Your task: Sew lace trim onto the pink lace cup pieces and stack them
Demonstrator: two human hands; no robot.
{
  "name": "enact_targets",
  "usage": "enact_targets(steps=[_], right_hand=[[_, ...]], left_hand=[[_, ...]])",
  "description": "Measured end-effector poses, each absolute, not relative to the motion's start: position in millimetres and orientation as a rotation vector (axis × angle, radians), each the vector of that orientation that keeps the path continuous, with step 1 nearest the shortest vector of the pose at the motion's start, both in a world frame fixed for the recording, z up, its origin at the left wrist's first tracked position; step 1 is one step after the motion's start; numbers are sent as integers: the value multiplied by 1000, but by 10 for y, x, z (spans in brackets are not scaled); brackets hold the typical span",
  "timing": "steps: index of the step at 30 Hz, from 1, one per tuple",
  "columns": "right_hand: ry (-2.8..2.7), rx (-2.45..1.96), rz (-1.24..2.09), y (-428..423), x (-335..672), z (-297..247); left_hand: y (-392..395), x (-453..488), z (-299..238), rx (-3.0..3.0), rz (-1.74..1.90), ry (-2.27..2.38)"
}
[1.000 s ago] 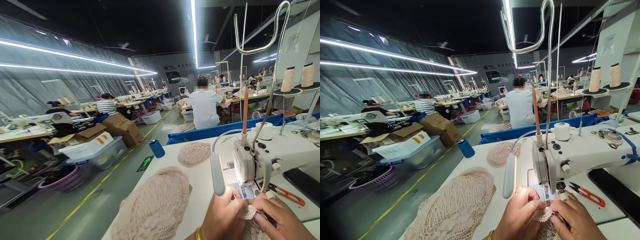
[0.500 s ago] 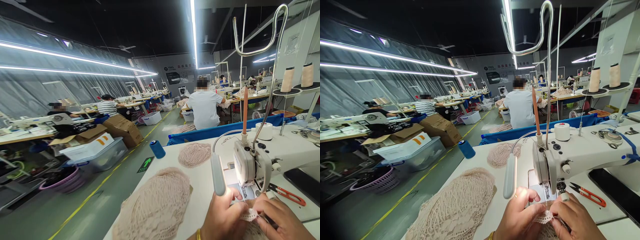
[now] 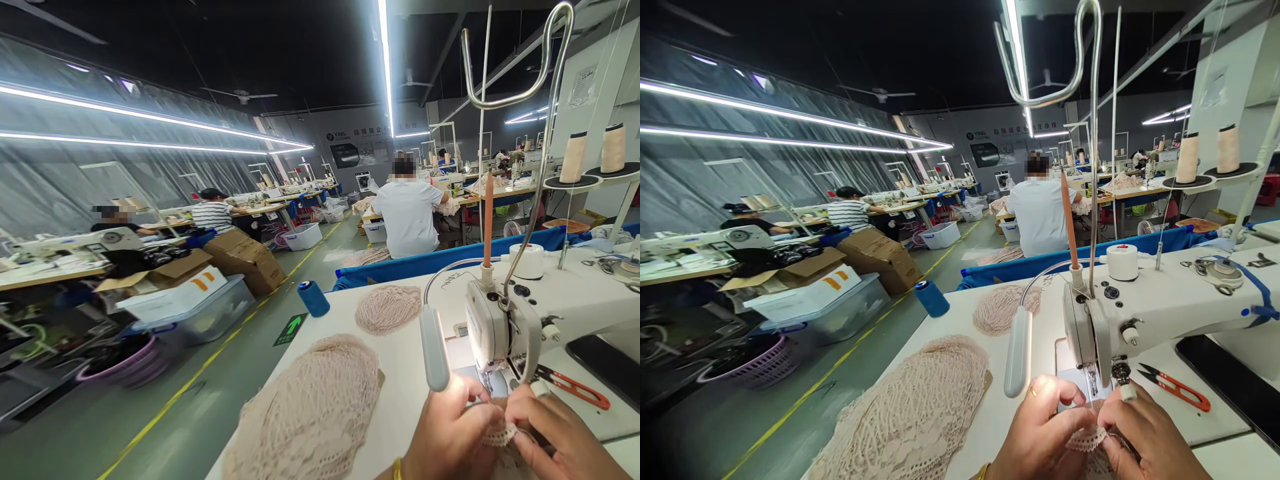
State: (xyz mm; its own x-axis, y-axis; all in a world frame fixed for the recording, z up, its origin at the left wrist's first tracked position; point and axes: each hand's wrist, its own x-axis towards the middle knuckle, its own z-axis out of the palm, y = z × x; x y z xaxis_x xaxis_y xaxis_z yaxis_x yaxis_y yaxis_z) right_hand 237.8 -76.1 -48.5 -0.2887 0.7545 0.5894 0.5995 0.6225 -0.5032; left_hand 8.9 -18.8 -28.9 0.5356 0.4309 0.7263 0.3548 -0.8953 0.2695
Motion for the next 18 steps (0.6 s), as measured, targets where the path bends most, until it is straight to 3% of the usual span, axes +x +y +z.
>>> enact_targets(steps=[12,18], right_hand=[[-2017,-1000,-13,-702,2358,-647],[-2006,-999,-48,-712,2334,-603]], left_hand=[[-174,129,-270,2588,1393,564],[-181,65,-380,2695,1180,746]])
